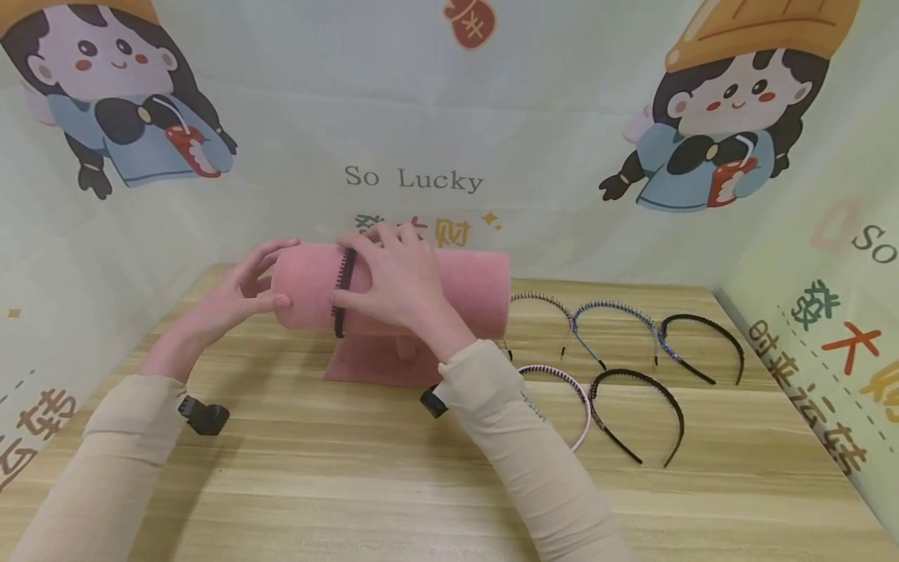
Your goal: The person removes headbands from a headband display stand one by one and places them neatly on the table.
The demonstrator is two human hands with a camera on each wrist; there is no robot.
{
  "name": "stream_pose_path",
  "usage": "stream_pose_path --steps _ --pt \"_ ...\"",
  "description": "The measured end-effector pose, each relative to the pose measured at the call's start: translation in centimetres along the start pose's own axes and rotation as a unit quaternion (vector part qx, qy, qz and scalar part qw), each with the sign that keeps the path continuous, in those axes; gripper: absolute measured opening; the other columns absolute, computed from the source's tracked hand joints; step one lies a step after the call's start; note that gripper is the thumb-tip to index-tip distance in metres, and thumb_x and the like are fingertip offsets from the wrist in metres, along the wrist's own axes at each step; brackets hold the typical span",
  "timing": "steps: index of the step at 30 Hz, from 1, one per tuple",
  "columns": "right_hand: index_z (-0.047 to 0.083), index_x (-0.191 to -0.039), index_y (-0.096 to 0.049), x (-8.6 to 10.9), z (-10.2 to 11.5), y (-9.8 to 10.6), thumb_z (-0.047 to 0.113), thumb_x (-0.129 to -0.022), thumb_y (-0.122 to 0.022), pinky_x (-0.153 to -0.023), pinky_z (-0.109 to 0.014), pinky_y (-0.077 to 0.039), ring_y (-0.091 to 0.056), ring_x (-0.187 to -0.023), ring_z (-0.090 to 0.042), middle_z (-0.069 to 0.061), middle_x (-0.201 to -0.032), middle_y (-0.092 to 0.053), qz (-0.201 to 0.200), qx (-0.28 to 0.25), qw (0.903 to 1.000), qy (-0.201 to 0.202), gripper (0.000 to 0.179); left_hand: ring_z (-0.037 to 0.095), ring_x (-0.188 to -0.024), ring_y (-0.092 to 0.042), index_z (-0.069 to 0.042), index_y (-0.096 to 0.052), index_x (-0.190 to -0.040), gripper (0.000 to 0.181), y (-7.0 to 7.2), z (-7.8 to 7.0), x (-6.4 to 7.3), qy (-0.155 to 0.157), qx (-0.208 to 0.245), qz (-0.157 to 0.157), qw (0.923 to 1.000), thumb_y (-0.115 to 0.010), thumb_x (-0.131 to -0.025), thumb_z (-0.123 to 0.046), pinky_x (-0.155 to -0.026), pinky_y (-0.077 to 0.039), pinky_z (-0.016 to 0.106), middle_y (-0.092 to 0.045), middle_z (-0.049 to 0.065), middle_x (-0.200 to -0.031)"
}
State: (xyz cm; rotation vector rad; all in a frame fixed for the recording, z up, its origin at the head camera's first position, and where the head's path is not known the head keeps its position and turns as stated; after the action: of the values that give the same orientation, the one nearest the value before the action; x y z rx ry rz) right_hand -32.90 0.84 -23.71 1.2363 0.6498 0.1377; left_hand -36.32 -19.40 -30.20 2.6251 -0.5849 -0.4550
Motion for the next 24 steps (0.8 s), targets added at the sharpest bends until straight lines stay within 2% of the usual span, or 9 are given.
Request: stream_pose_path --steps 8,13,18,24 --pt "0.034 -0.144 -0.047 0.1 -0.01 -0.06 0.067 -0.072 -0.076 -0.103 -0.046 -0.038 -0.038 -0.125 -0.025 -0.001 -0.14 -0.048 0.016 -0.007 0.9997 0.016 0.084 0.041 -0.137 -0.041 -0.034 -0.025 -0.155 0.074 -0.02 0.01 -0.11 0.002 -0.003 0.0 1.0 -0.063 -0.096 -0.01 -0.1 -0.046 0.055 -0.022 0.006 -0.164" --pt "0.033 -0.14 -0.05 0.06 -0.07 0.01 0.06 -0.073 -0.08 -0.103 -0.046 -0.038 -0.039 -0.122 -0.023 0.002 -0.141 -0.05 0.01 -0.027 0.9994 0.021 0.078 0.041 -0.139 -0.039 -0.034 -0.025 -0.155 0.074 -0.01 -0.02 -0.09 0.007 0.004 0.002 1.0 -0.063 -0.096 -0.01 -0.1 -0.046 0.052 -0.021 0.006 -0.165" --pt "0.032 -0.133 -0.053 0.1 -0.16 0.29 0.05 -0.073 -0.082 -0.098 -0.041 -0.038 -0.041 -0.111 -0.019 0.008 -0.137 -0.056 -0.004 -0.067 0.9972 0.033 0.069 0.04 -0.139 -0.039 -0.033 -0.025 -0.155 0.074 -0.03 -0.1 -0.04 0.008 0.004 0.004 0.9999 -0.063 -0.096 -0.011 -0.099 -0.048 0.049 -0.021 0.006 -0.165" --pt "0.033 -0.127 -0.057 0.4 -0.7 0.48 0.03 -0.075 -0.083 -0.096 -0.038 -0.038 -0.041 -0.109 -0.015 0.014 -0.13 -0.06 -0.011 -0.157 0.9873 0.02 0.058 0.039 -0.138 -0.04 -0.032 -0.025 -0.155 0.074 -0.11 -0.2 0.02 0.007 0.0 0.004 1.0 -0.063 -0.096 -0.009 -0.097 -0.049 0.042 -0.022 0.007 -0.164"
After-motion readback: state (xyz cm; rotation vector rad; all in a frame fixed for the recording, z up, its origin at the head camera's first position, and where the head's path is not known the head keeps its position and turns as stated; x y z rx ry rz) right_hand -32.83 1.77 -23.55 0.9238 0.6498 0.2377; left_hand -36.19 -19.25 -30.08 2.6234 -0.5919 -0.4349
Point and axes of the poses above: each hand's wrist, its own x-axis away from the middle knuckle, its own y-axis out of the back of the hand, z = x × y, the point moved 8 cm from there along -x, towards the middle knuckle
